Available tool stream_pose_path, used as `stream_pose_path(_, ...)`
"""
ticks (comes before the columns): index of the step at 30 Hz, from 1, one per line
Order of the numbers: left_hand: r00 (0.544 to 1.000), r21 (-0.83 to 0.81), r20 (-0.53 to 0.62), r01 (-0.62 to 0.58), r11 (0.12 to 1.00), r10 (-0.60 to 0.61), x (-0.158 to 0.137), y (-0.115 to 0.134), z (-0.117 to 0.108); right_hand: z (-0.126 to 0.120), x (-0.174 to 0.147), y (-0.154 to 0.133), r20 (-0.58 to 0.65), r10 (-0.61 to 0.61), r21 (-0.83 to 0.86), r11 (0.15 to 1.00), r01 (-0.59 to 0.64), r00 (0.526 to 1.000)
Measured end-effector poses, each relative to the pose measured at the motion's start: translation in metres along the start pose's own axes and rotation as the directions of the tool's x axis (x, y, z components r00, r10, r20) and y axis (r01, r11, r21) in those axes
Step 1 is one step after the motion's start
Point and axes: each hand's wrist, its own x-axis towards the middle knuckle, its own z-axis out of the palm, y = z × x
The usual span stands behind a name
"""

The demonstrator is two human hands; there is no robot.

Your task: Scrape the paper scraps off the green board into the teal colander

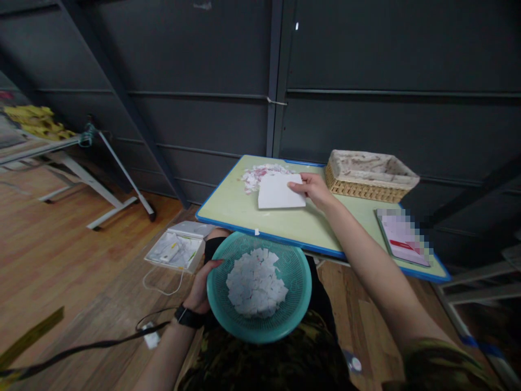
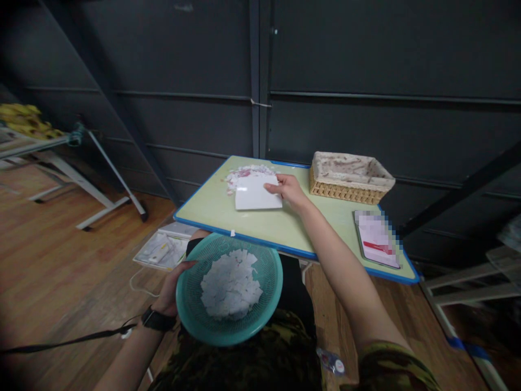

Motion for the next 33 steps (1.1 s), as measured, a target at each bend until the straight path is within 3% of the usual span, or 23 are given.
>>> stream_pose_path(3, 1.0, -0.003, -0.006, 0.003, 1.0, -0.003, 0.0, 0.0, 0.0, -0.003, 0.005, 0.002, -0.174, -0.024, 0.041, 0.999, 0.031, 0.984)
stream_pose_path(5, 1.0, -0.006, -0.002, 0.002, 1.0, -0.002, 0.0, 0.0, 0.0, -0.006, 0.007, 0.003, -0.2, -0.047, -0.016, 0.999, 0.044, 0.979)
stream_pose_path(16, 1.0, -0.014, 0.015, 0.015, 1.0, -0.014, 0.001, -0.001, -0.003, -0.01, 0.014, 0.017, -0.128, -0.138, -0.279, 0.955, 0.098, 0.982)
stream_pose_path(28, 1.0, -0.006, -0.004, -0.013, 1.0, 0.013, 0.001, 0.0, -0.001, -0.007, 0.011, 0.015, -0.079, -0.091, -0.218, 0.973, 0.072, 0.993)
stream_pose_path(31, 1.0, 0.004, -0.011, -0.015, 1.0, 0.015, 0.001, 0.0, -0.002, -0.003, 0.007, 0.01, -0.048, -0.05, -0.15, 0.988, 0.042, 0.998)
stream_pose_path(33, 1.0, 0.002, 0.003, 0.005, 1.0, -0.005, 0.002, -0.001, -0.003, -0.002, 0.006, 0.006, -0.104, -0.041, -0.07, 0.997, 0.034, 0.994)
